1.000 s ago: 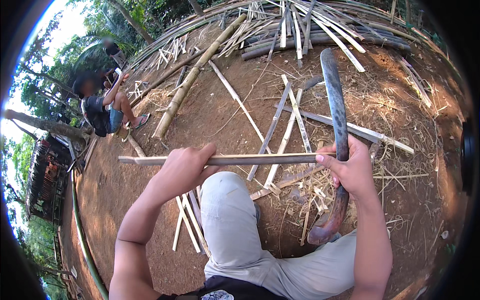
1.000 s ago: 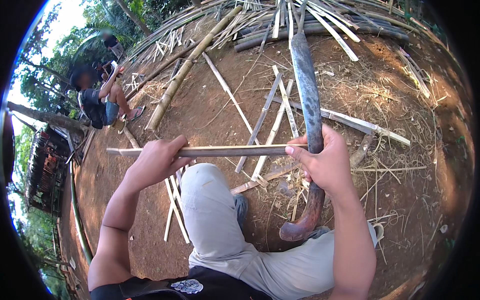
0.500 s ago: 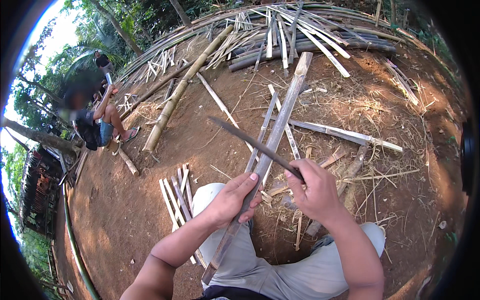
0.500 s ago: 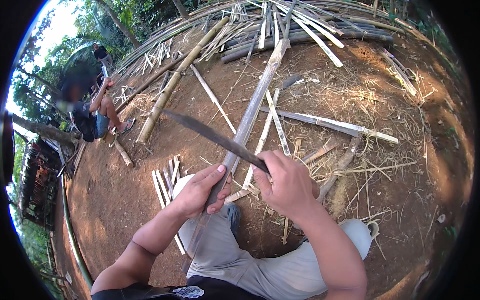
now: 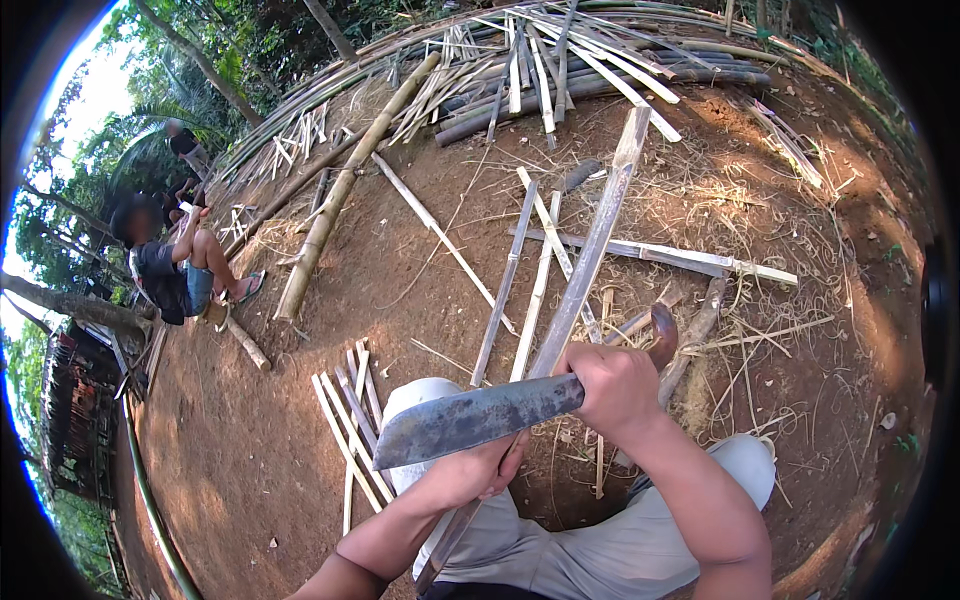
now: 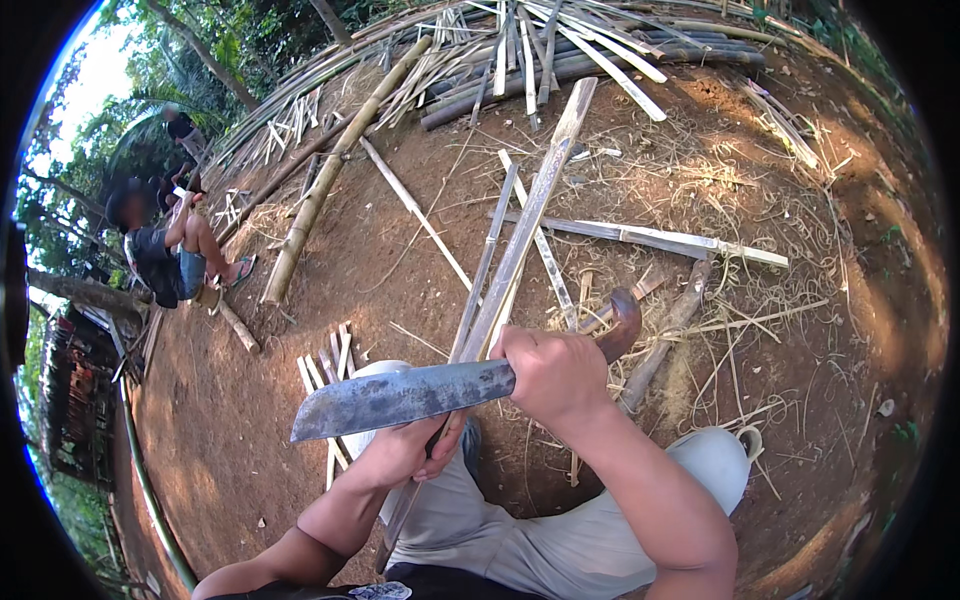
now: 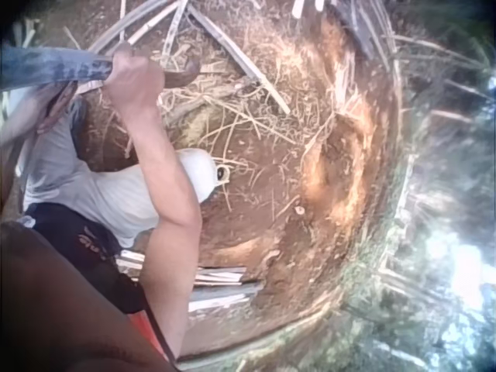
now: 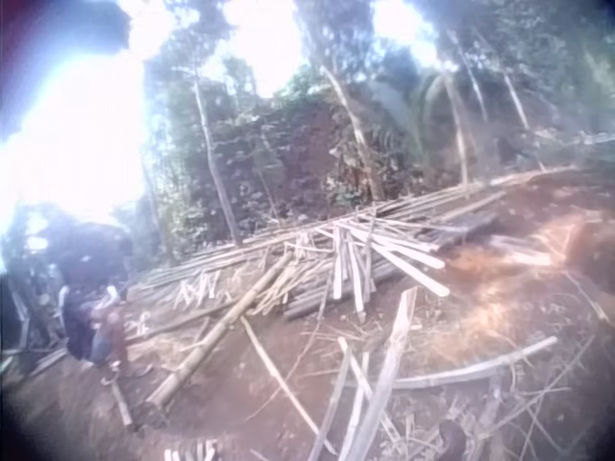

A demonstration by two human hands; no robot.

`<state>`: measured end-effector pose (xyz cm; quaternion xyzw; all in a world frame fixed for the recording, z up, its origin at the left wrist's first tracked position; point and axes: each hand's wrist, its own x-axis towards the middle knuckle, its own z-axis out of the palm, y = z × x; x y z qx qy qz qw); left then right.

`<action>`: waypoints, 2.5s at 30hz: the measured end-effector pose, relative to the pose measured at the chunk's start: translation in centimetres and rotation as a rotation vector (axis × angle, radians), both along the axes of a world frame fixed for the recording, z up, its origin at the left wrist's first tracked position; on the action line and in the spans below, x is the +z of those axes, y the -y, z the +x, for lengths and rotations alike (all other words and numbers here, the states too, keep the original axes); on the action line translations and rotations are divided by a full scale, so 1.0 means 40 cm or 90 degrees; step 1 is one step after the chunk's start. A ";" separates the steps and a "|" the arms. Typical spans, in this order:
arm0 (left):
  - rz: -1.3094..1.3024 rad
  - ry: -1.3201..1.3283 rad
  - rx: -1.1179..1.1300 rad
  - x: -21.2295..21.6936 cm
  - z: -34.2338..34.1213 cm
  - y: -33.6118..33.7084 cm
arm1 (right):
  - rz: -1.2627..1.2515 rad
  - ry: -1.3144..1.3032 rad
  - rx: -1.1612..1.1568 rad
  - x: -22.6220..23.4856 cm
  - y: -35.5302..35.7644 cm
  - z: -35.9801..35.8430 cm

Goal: The person sits on the ground and uses a machete to split long bamboo poles into thin strips. They repeatedly strike the bamboo against a wooden block to separate the layers, then use the blade to shave and refine the strips. The finished strips are placed in a pile on the ground.

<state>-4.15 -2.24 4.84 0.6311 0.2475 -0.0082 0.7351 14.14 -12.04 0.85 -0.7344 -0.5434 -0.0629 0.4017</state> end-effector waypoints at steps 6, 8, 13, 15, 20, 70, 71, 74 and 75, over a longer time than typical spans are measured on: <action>0.011 -0.026 -0.013 0.019 -0.029 0.021 | 0.012 -0.072 -0.114 0.000 -0.001 0.094; 0.014 -0.028 -0.015 0.014 -0.048 0.027 | -0.063 -0.117 -0.198 0.022 -0.001 0.132; -0.112 -0.037 -0.047 -0.003 -0.075 0.046 | 0.018 -0.239 -0.344 -0.005 -0.007 0.278; -0.140 -0.035 -0.030 -0.014 -0.084 0.039 | 0.002 -0.252 -0.356 0.019 -0.006 0.280; 0.060 -0.062 0.006 -0.024 -0.026 -0.007 | -0.220 -0.034 -0.049 0.012 0.005 0.055; -0.277 -0.016 0.019 -0.107 -0.059 -0.115 | -0.141 -0.805 -0.179 -0.055 -0.044 0.196; -0.263 -0.021 0.031 -0.113 -0.050 -0.123 | -0.143 -0.861 -0.158 -0.058 -0.044 0.177; -0.242 0.007 0.014 -0.088 -0.014 -0.152 | -0.226 -0.958 -0.097 -0.091 -0.060 0.146; -0.231 -0.001 0.030 -0.079 0.004 -0.144 | -0.227 -0.971 -0.101 -0.112 -0.052 0.141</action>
